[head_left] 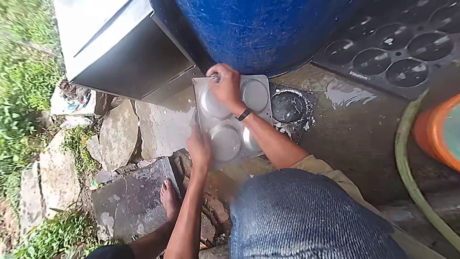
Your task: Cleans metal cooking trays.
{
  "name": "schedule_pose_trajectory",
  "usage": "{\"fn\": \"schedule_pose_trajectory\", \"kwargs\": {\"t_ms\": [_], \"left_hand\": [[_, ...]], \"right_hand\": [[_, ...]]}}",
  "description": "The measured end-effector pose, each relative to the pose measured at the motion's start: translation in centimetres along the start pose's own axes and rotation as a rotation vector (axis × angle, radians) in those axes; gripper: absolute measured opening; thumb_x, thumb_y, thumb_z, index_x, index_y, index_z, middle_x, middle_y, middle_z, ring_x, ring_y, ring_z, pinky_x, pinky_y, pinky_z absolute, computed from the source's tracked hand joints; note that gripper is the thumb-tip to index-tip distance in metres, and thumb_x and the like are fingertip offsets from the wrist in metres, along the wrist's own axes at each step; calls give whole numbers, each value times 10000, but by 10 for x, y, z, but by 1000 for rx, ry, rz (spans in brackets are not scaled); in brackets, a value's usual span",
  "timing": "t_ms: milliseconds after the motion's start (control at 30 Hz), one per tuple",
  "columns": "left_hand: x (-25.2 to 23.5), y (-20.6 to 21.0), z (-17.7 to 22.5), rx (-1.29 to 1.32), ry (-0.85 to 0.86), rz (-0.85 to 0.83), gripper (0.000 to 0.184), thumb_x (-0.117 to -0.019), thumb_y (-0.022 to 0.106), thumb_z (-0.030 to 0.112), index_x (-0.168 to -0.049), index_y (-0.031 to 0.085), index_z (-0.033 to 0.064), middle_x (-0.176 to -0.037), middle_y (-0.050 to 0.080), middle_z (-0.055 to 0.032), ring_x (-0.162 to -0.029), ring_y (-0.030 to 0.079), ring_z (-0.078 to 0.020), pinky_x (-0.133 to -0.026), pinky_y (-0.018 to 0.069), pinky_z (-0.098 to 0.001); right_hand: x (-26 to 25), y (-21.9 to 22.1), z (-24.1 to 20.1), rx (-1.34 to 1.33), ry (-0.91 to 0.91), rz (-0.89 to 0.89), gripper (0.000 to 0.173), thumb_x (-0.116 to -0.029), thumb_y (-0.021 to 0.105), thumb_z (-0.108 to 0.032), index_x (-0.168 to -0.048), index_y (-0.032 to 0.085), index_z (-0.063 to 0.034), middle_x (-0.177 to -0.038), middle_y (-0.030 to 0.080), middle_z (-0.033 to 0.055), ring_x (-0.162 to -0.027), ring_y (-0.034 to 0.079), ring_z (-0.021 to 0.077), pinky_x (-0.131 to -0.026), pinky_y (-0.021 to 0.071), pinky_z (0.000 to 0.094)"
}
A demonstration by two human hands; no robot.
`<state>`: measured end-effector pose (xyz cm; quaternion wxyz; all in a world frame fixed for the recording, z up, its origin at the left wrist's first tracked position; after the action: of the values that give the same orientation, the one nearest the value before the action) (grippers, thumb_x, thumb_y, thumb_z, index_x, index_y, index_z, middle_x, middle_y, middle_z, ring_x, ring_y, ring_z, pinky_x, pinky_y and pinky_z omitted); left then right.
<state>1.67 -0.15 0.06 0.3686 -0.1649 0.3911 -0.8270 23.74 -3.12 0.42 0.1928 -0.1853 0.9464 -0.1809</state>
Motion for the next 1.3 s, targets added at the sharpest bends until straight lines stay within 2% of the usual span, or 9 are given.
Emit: {"fn": "schedule_pose_trajectory", "kwargs": {"t_ms": [100, 200, 300, 533, 633, 800, 1000, 1200, 1300], "left_hand": [[4, 1, -1, 12, -2, 3, 212, -996, 588, 216, -1066, 658, 29, -660, 621, -8, -577, 614, -113, -575, 526, -338], [3, 4, 1, 22, 9, -9, 222, -1003, 567, 226, -1073, 649, 32, -655, 606, 3, -574, 604, -98, -570, 519, -325], [2, 4, -1, 12, 20, 0, 237, -1000, 562, 228, -1087, 657, 30, -653, 607, 2, -571, 598, -98, -574, 515, -327], [4, 4, -8, 41, -3, 10, 258, -995, 579, 207, -1133, 664, 7, -695, 647, -11, -594, 623, -87, -586, 535, -311], [3, 7, -7, 45, 0, 22, 238, -1001, 565, 226, -1085, 646, 19, -658, 598, 11, -570, 592, -67, -563, 510, -287], [-4, 4, -4, 52, 36, 46, 250, -1008, 561, 249, -1099, 653, 35, -671, 612, 19, -590, 604, -55, -578, 516, -278], [-1, 1, -21, 34, 16, 32, 245, -992, 589, 247, -1048, 674, 24, -649, 596, 21, -565, 582, -52, -560, 502, -278], [-6, 4, -17, 74, 20, 51, 230, -1008, 573, 232, -1081, 652, 29, -666, 609, 34, -579, 602, -25, -562, 519, -245], [-13, -2, -14, 49, 50, 45, 231, -1004, 576, 232, -1076, 650, 25, -672, 609, 30, -588, 601, -23, -570, 517, -243]], "right_hand": [[-3, -17, 28, 5, 135, 39, 203, -784, 716, -73, -985, 723, -98, -1017, 723, 65, -992, 686, 210, -853, 550, 443], [24, -4, -18, -63, -126, 15, 177, -766, 710, -15, -914, 751, -104, -1034, 740, 47, -1037, 690, 187, -902, 574, 389], [27, 18, -38, -36, -272, -2, 155, -799, 677, -65, -876, 779, -153, -1006, 761, 14, -970, 689, 193, -814, 555, 371], [-2, -30, 69, 132, 202, 82, 196, -813, 696, -127, -998, 761, -144, -1035, 741, 43, -1008, 693, 202, -874, 542, 449], [16, -14, 30, 28, -10, 114, 215, -792, 692, -48, -970, 769, -139, -1108, 748, 17, -1091, 678, 179, -945, 545, 408], [10, 12, -25, -77, -315, 20, 206, -764, 715, -64, -953, 771, -123, -1105, 752, 38, -1044, 696, 192, -873, 572, 385], [12, -24, 71, 72, 101, 47, 235, -776, 712, -84, -1000, 759, -135, -1085, 743, 34, -1028, 697, 177, -877, 554, 420], [5, -6, 25, 2, -33, 73, 280, -748, 729, -60, -1017, 770, -124, -1027, 746, 38, -964, 708, 171, -816, 579, 397], [2, 7, -11, -32, -183, -21, 329, -756, 730, -63, -1078, 764, -125, -1133, 745, 43, -1041, 701, 200, -869, 579, 409]]}}
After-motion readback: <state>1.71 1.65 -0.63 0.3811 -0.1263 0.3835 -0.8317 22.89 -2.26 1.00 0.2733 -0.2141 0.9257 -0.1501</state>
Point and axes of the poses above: each hand's wrist, its own x-axis away from the middle knuckle, its own y-axis out of the palm, z = x × y, the point moved 4 cm from there along -x, towards the middle knuckle
